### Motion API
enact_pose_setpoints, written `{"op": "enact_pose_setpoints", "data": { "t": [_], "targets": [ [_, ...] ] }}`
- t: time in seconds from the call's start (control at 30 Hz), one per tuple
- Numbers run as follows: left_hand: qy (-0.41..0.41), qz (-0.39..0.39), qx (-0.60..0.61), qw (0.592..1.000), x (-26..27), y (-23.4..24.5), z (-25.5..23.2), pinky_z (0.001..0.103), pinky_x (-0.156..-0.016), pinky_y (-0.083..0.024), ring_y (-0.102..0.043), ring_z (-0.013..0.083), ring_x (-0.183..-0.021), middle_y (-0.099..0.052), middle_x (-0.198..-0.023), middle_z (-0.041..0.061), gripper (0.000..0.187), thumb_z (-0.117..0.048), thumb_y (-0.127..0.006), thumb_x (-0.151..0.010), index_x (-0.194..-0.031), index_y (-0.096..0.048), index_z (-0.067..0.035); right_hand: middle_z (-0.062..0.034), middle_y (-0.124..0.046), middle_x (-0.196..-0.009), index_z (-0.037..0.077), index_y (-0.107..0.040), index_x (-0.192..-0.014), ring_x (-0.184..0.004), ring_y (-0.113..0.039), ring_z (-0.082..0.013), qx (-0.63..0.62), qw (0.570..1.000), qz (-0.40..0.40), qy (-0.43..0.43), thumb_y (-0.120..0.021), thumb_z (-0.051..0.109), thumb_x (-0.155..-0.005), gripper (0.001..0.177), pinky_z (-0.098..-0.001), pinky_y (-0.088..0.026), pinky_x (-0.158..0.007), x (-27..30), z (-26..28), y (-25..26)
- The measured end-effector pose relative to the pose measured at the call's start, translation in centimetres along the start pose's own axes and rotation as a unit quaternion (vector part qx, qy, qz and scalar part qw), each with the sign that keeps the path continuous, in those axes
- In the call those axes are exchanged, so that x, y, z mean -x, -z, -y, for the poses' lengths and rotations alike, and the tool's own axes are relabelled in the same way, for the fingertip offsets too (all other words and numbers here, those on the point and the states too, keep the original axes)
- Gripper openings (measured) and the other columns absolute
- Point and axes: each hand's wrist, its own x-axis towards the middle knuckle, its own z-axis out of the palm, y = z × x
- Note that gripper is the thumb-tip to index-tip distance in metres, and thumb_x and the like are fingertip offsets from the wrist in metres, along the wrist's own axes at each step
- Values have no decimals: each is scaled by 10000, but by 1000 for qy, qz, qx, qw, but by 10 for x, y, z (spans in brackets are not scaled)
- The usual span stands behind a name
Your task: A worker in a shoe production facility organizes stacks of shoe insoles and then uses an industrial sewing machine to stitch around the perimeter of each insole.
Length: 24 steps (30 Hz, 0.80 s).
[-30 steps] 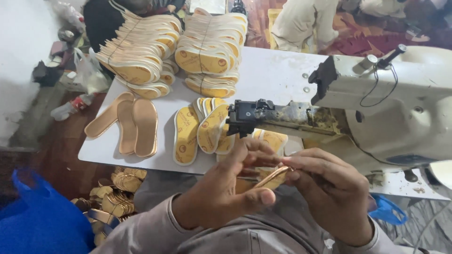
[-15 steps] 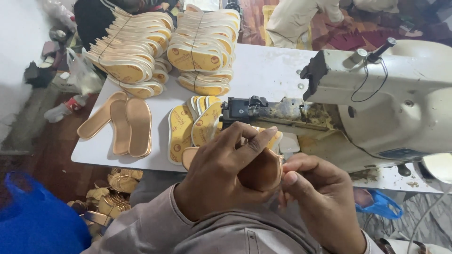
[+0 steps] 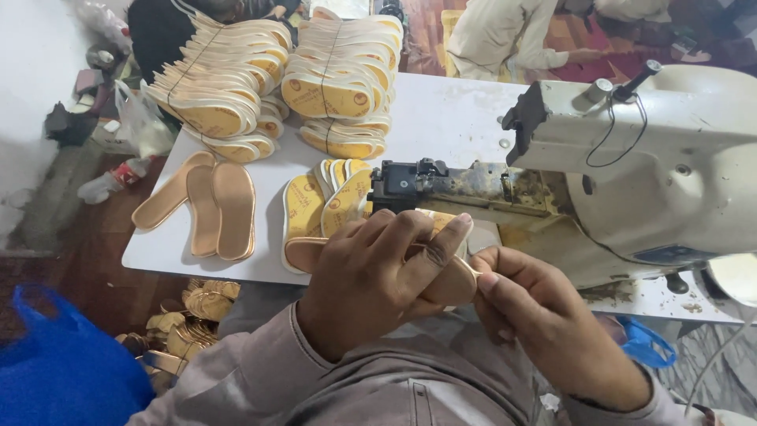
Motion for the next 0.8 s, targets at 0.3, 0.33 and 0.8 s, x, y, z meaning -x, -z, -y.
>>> {"op": "enact_pose_setpoints", "data": {
  "t": [0.3, 0.33, 0.8],
  "targets": [
    [32, 16, 91, 995, 0, -3, -1, 460, -854, -563, -652, 315, -1031, -561, -1183, 138, 819, -459, -852, -879, -1493, -506, -42, -38, -619, -720, 36, -623, -1035, -472, -572, -100, 57, 995, -28, 82, -658, 222, -973, 199, -244, -542, -435, -2, -6, -3],
    [34, 20, 101, 994, 0, -3, -2, 473, -857, -557, -649, 328, -1019, -562, -1165, 144, 804, -445, -849, -868, -1482, -521, -42, -52, -594, -768, 31, -610, -1014, -507, -570, -107, 13, 996, -7, 88, -650, 197, -985, 173, -258, -561, -447, -2, -8, -2],
    [179, 70, 389, 901, 0, -26, -20, 342, -988, -495, -649, 270, -1140, -619, -1239, 142, 721, -390, -763, -853, -1442, -536, -41, -52, -597, -655, 59, -635, -1074, -490, -623, -171, 75, 943, -280, 164, -595, 122, -1052, 78, -282, -573, -443, 26, -14, 80]
  ]
}}
